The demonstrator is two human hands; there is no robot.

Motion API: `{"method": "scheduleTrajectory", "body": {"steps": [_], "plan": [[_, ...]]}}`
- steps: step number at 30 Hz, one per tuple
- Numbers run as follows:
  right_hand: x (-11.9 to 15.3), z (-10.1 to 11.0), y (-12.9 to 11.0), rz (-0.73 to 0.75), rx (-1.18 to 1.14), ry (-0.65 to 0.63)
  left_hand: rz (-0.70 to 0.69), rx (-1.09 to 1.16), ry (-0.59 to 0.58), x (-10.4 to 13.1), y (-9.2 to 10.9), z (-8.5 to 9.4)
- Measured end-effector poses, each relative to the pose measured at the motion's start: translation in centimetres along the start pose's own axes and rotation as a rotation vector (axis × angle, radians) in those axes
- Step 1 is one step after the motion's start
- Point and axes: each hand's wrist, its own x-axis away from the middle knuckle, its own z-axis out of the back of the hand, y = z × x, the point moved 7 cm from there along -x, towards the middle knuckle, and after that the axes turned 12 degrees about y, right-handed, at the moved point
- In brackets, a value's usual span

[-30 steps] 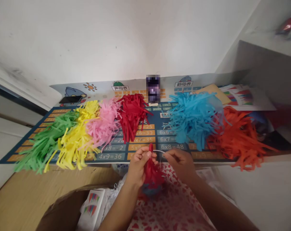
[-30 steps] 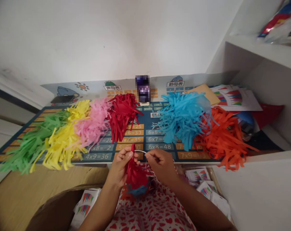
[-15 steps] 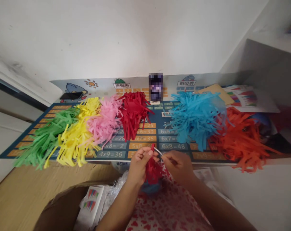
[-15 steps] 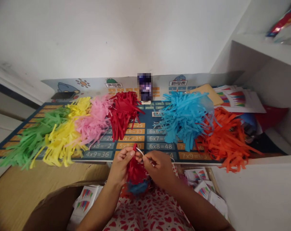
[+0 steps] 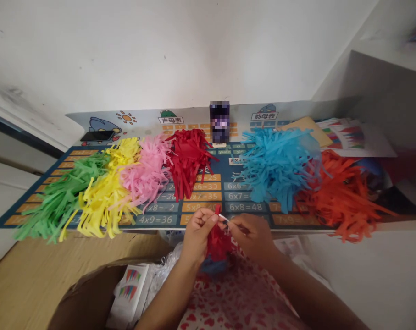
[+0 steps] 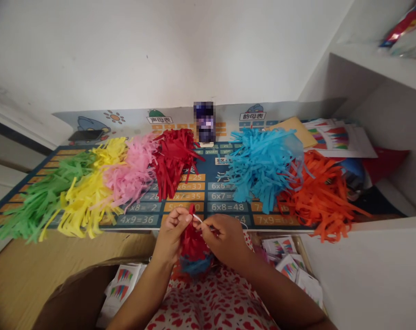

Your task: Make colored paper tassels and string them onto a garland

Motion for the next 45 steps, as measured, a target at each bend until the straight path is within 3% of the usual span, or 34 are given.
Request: {"method": "scheduleTrajectory", "body": {"steps": [5,11,14,18,24,35,38,41,45], "plan": [[-0.3,-0.6,0.6,-0.006,0.029,-0.079,-0.034,-0.139,0.020,0.0,0.1,0.2],[-0.3,-2.1,1.5,-0.115,0.041,-0.307,-0.360,-0.515,0.088,0.4,1.7,0.9],[-0.6,-2.3,0.9,-0.031,-0.001,-0.306,-0.461,-0.618,0.100,0.8,1.8,1.3],[-1.2,-1.7,-0.2,0.156,0.023,-0.199,-0.529,-0.692,0.029,1.2,1.5,1.0],[-1.1,-1.1,0.4,0.130,-0.028,-0.236,-0.587,-0.696,-0.013,1.6,1.6,0.0],[-0.4,-1.0,-0.3,0.419,0.147,-0.380,-0.544,-0.746,-0.080,1.7,1.0,0.3],[-0.3,-1.7,0.1,0.338,0.129,-0.408,-0.529,-0.753,-0.116,1.7,0.5,0.5],[-0.6,-1.5,0.5,0.160,-0.050,-0.400,-0.513,-0.717,-0.172,2.0,0.1,0.3],[-3.0,1.8,1.8,-0.267,-0.399,-0.310,-0.359,-0.644,-0.212,2.2,-0.5,0.0]]}}
